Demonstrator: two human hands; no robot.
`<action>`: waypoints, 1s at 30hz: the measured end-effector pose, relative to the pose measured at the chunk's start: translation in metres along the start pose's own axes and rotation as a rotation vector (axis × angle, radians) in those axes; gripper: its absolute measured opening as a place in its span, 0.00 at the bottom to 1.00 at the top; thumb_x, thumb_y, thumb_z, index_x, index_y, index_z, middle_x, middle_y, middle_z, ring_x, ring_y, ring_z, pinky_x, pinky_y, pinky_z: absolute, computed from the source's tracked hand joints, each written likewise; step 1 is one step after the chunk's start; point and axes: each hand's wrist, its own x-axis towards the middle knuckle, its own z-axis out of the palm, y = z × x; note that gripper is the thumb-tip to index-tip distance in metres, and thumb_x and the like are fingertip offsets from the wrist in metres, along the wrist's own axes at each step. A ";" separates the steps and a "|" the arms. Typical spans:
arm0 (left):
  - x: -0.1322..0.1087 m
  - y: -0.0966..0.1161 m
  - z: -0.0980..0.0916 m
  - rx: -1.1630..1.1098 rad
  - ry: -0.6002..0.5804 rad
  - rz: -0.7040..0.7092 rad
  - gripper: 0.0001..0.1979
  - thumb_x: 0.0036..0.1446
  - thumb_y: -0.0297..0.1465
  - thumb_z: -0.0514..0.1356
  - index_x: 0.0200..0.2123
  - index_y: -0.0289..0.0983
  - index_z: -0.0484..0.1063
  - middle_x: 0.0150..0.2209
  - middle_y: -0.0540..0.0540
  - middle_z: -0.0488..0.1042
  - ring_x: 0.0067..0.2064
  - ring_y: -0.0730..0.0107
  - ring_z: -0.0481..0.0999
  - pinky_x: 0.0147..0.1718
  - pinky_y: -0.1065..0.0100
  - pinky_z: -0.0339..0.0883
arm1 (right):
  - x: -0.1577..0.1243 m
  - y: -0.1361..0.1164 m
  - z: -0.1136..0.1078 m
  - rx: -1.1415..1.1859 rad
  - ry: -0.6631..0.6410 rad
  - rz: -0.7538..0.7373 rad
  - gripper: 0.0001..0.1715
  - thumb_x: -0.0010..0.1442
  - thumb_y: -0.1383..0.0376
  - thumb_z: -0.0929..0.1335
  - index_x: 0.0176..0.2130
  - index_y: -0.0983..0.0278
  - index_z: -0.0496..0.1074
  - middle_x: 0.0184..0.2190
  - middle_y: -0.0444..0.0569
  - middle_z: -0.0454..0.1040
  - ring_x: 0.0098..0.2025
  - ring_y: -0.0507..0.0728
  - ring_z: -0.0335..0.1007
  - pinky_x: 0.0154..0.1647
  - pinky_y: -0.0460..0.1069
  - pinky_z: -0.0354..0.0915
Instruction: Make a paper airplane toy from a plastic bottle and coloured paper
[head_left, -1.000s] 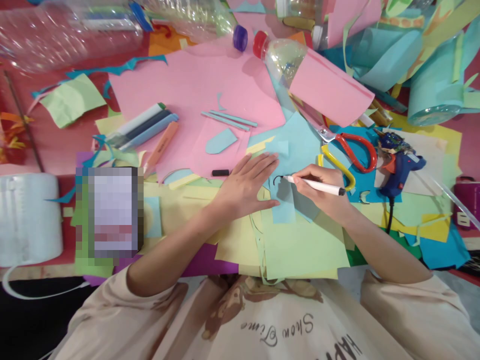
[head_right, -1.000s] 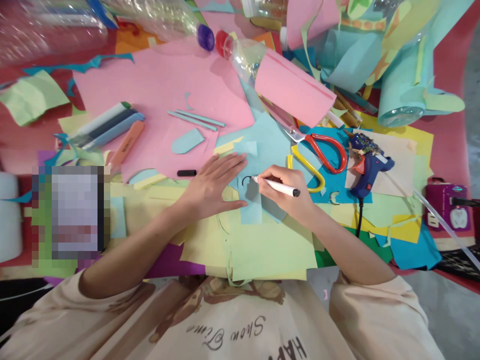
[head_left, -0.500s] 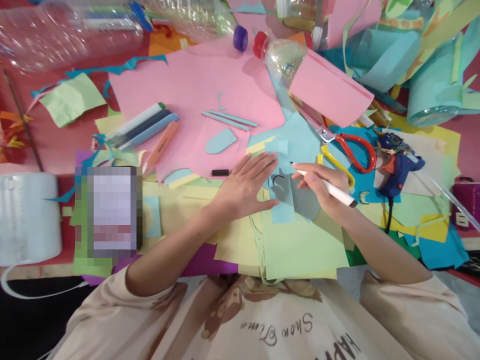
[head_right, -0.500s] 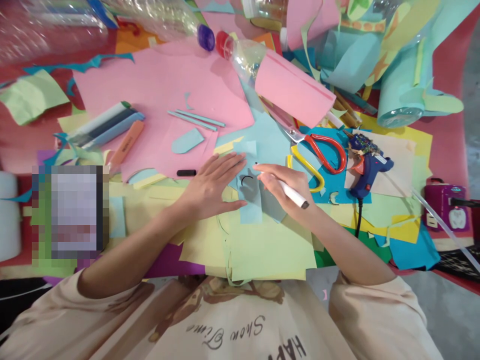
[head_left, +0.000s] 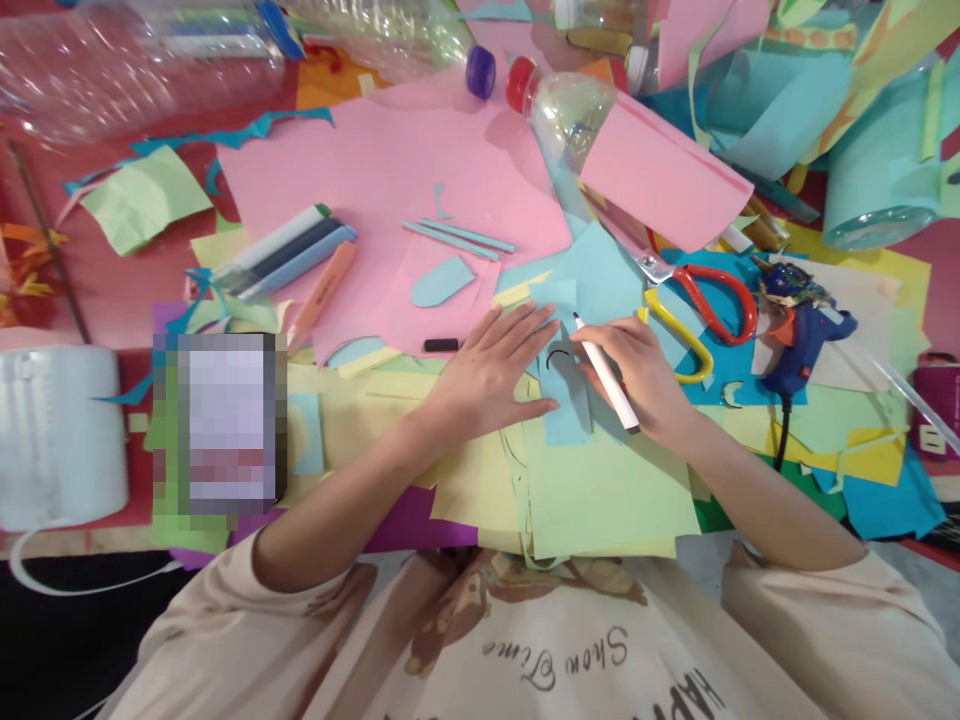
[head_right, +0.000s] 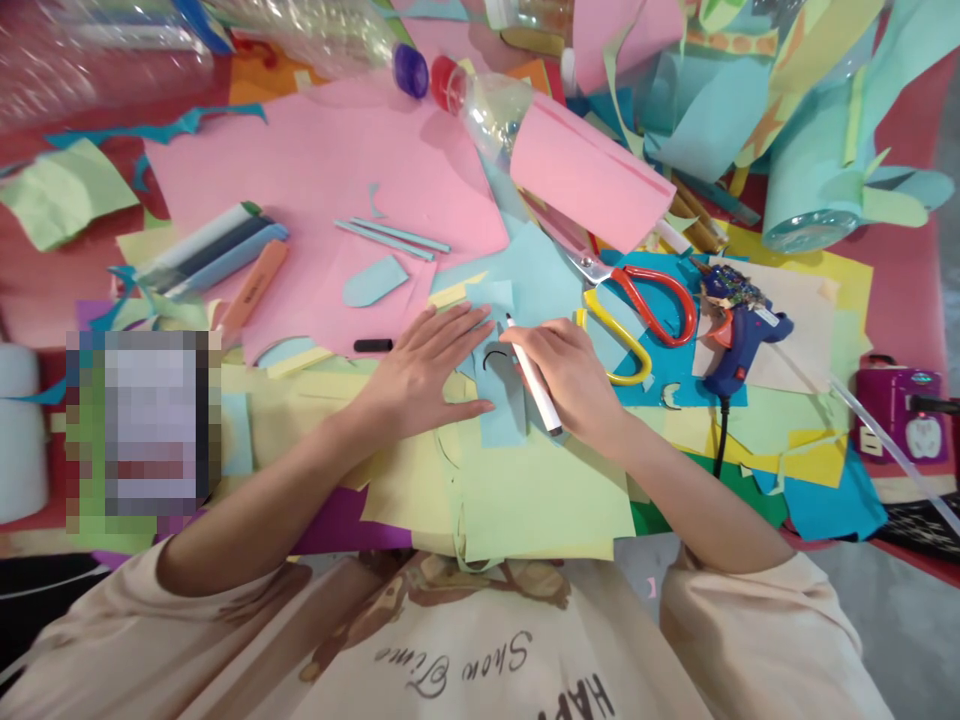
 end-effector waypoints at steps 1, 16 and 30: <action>0.000 -0.001 0.000 0.007 0.024 0.019 0.39 0.57 0.49 0.60 0.65 0.33 0.58 0.65 0.35 0.63 0.68 0.50 0.59 0.67 0.47 0.50 | 0.000 0.000 -0.002 0.004 -0.017 0.004 0.19 0.63 0.71 0.65 0.53 0.57 0.66 0.39 0.49 0.78 0.45 0.61 0.69 0.47 0.55 0.67; -0.007 0.004 -0.007 0.036 0.011 0.262 0.23 0.63 0.28 0.56 0.60 0.49 0.65 0.64 0.37 0.62 0.64 0.51 0.64 0.58 0.45 0.64 | 0.001 0.000 -0.019 0.082 -0.167 0.002 0.27 0.57 0.74 0.66 0.55 0.58 0.64 0.45 0.50 0.76 0.49 0.62 0.68 0.50 0.57 0.66; -0.013 0.008 -0.006 0.060 -0.021 0.226 0.21 0.65 0.29 0.55 0.60 0.48 0.65 0.68 0.38 0.56 0.68 0.51 0.59 0.64 0.45 0.57 | -0.002 -0.009 -0.017 0.745 0.059 0.303 0.14 0.67 0.54 0.62 0.43 0.59 0.71 0.29 0.43 0.71 0.26 0.50 0.65 0.25 0.46 0.61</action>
